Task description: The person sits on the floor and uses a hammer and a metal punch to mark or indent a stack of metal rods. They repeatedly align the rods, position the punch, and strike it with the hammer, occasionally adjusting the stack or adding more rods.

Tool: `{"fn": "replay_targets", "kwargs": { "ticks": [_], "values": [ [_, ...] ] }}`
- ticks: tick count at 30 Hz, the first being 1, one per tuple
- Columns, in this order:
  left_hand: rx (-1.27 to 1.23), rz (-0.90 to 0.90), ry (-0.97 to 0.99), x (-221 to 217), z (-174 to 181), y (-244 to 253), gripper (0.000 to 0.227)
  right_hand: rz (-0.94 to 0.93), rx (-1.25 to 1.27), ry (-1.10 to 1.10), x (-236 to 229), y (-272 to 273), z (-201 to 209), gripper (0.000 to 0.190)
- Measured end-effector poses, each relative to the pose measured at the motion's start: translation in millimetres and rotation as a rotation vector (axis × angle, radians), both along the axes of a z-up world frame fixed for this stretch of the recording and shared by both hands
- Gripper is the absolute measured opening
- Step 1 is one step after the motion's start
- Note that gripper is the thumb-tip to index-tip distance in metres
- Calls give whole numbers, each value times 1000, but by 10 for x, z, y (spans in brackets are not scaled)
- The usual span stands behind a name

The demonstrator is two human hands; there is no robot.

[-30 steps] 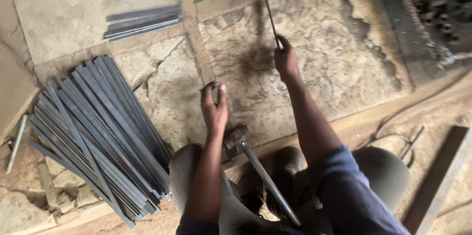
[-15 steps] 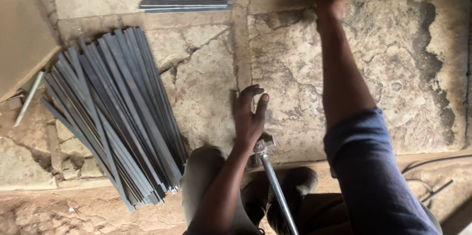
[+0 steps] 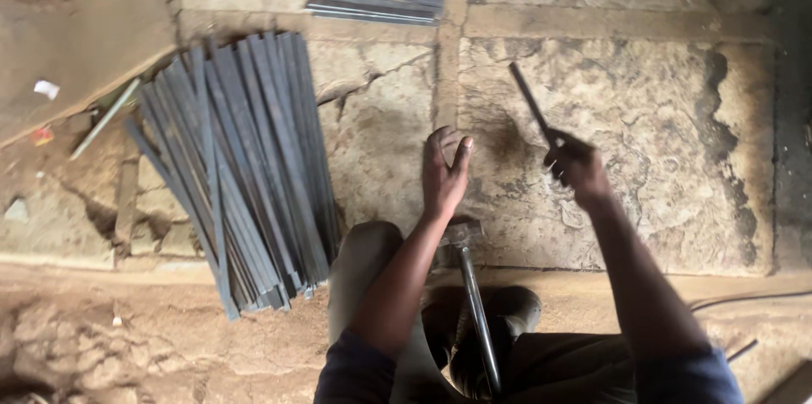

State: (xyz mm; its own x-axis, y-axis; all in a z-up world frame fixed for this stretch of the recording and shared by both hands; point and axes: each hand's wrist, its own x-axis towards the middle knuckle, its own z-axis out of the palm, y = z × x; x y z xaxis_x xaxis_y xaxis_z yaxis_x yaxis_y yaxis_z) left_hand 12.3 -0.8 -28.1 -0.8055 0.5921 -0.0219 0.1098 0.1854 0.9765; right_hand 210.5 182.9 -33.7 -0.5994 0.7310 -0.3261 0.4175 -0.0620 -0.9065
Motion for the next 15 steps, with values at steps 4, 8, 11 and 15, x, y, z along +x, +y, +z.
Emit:
{"fn": "replay_targets", "kwargs": {
  "ticks": [4, 8, 11, 15],
  "values": [
    [63, -32, -195, 22, -82, 19, 51, 346, 31, 56, -278, -387, 341, 30],
    [241, 124, -597, 24, -189, -32, 35, 488, 247, 80, -994, -109, 518, 30],
    [339, 253, -433, -59, -213, 8, 34, 337, 400, 16, -1736, 243, 418, 40],
    [330, 291, -686, -141, -13, 22, 27, 506, 762, -96, -2707, 689, -231, 63]
  ]
}}
